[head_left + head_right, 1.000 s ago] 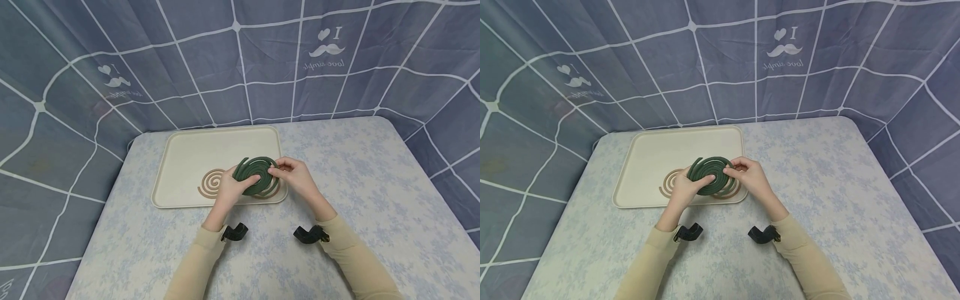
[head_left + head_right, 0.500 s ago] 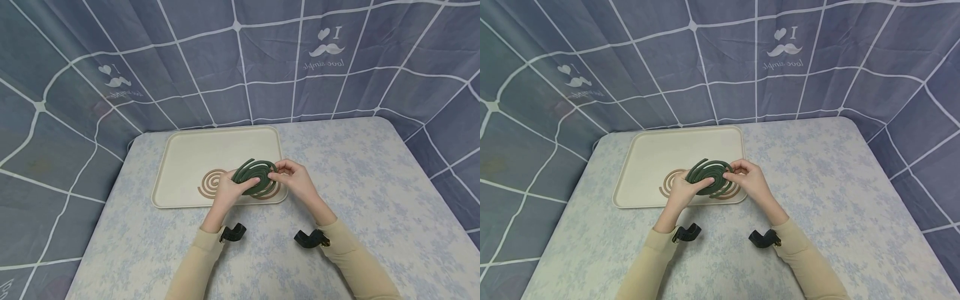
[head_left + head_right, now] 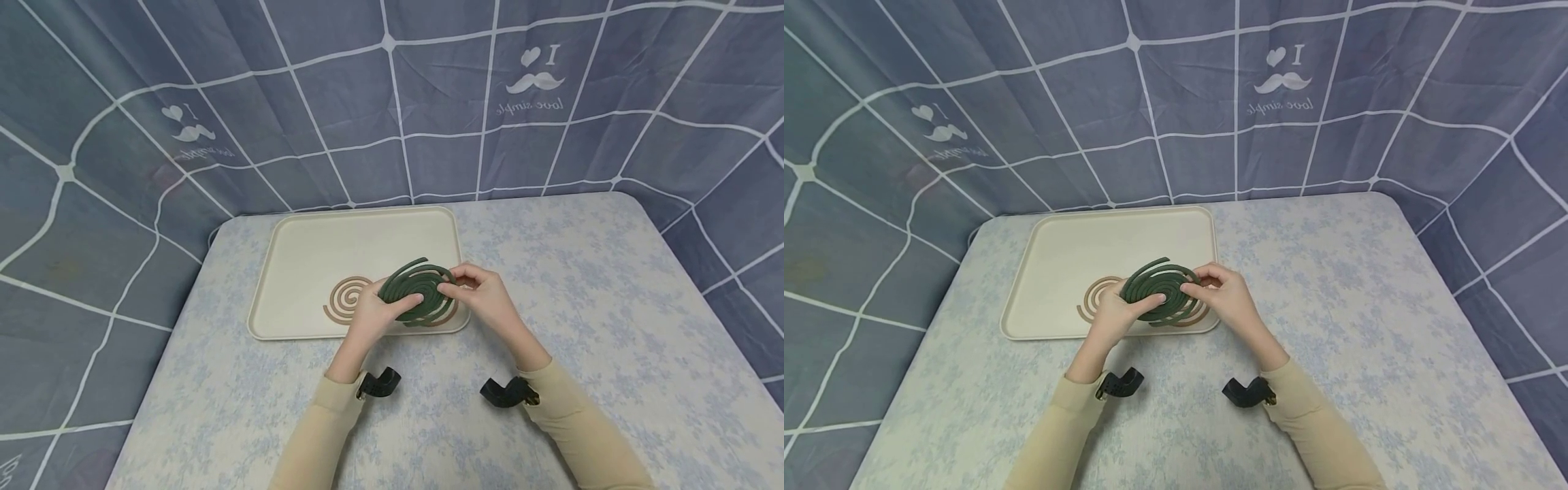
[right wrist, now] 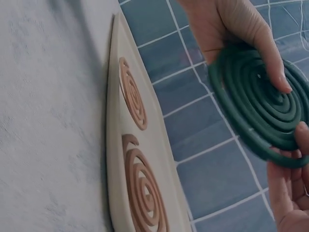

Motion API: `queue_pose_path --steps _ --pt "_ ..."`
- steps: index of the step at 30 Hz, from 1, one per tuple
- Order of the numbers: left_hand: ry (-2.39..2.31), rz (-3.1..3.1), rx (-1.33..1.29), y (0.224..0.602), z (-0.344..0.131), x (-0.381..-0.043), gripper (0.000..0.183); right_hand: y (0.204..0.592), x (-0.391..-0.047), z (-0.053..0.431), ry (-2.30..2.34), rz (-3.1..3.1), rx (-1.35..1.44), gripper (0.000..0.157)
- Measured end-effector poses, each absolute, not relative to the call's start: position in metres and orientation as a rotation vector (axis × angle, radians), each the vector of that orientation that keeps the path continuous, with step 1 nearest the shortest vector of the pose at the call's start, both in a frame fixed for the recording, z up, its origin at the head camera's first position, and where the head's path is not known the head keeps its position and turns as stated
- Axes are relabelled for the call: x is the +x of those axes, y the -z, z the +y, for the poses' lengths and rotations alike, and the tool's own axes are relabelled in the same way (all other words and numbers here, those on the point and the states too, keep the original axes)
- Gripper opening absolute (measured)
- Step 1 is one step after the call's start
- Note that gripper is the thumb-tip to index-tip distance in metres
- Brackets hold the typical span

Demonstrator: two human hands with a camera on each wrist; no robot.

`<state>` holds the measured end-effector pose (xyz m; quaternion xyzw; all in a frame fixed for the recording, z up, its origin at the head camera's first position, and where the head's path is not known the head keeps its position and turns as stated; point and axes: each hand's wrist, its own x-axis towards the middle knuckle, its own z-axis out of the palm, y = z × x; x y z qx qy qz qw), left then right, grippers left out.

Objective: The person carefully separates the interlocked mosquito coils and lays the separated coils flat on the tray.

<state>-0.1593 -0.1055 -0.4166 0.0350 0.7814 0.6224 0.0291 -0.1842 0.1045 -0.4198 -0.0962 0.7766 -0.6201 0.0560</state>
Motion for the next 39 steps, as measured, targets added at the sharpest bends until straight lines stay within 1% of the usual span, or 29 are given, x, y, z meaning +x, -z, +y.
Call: queue_pose_path --steps 6,11,17,20,24,28,32,39 --pt "-2.016 2.367 0.051 0.4167 -0.1064 -0.1561 0.034 0.4240 -0.1811 0.1024 1.946 2.305 -0.328 0.012" --pt "-1.952 2.460 0.094 0.4143 -0.1046 -0.1552 0.030 0.4242 -0.1785 0.1026 1.956 2.323 -0.399 0.015" --pt "-1.818 2.551 0.119 0.4151 -0.1010 -0.1577 0.031 0.4214 -0.1786 0.1009 1.847 2.540 -0.506 0.017" --pt "-1.802 2.556 0.106 0.4159 -0.0996 -0.1592 0.036 0.4195 -0.1801 0.1001 1.808 2.566 -0.449 0.017" --pt "-1.900 2.509 0.064 0.4179 -0.0987 -0.1599 0.044 0.4188 -0.1819 0.0995 1.783 2.502 -0.265 0.020" --pt "-2.021 2.444 0.010 0.4204 -0.0982 -0.1606 0.044 0.4204 -0.1833 0.0985 1.812 2.392 -0.146 0.027" --pt "-2.024 2.436 -0.006 0.4210 -0.0988 -0.1614 0.043 0.4216 -0.1841 0.0981 1.813 2.358 -0.150 0.030" --pt "-1.870 2.481 0.067 0.4200 -0.0998 -0.1624 0.040 0.4166 -0.1832 0.0973 1.659 2.538 -0.208 0.025"
